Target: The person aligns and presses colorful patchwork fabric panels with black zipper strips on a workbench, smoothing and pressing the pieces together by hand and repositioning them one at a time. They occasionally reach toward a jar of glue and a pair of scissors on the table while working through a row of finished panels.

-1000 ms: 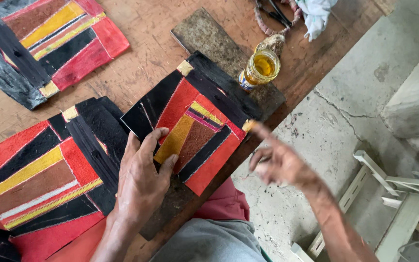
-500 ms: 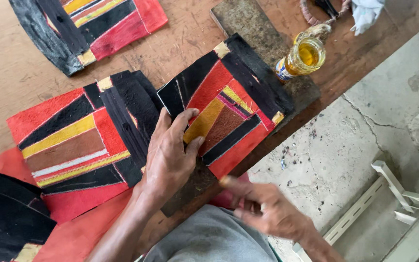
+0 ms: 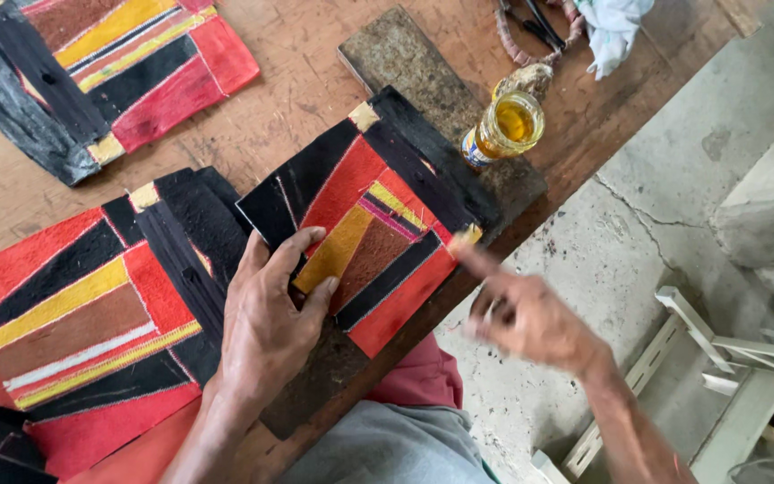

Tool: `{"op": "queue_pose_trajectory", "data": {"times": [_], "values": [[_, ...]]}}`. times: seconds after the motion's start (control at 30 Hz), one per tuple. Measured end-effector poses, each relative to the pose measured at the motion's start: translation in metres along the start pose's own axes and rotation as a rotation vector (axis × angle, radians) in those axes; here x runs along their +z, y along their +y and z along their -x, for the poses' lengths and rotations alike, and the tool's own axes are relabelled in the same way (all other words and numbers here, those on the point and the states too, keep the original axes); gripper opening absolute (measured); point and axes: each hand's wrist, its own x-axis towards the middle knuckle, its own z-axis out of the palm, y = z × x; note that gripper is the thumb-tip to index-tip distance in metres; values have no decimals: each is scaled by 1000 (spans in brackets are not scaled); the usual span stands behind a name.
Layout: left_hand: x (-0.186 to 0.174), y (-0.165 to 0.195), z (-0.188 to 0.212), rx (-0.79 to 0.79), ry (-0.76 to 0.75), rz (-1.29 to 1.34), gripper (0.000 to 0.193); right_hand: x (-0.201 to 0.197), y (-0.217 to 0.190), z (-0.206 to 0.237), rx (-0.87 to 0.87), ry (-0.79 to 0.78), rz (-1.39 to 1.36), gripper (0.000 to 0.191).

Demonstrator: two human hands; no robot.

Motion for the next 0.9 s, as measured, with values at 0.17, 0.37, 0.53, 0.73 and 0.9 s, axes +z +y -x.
{"op": "queue_pose_trajectory", "data": {"times": [0.17,0.37,0.53,0.73,0.9], "values": [[1,-2,1,93,37,-23,49,-2,1,-1,151,36,-80,100],[1,0,1,-55,-22,-17,52,-9,-16,-6,156,10,-38,98],[2,-3,1,44,39,27,50,39,-65,12,193,-217,242,96],[5,-8,3,52,31,72,51,89,-77,36,-26,-245,256,92],[6,-12,2,68,47,84,52,99,-77,30,-102,-135,495,92]]}}
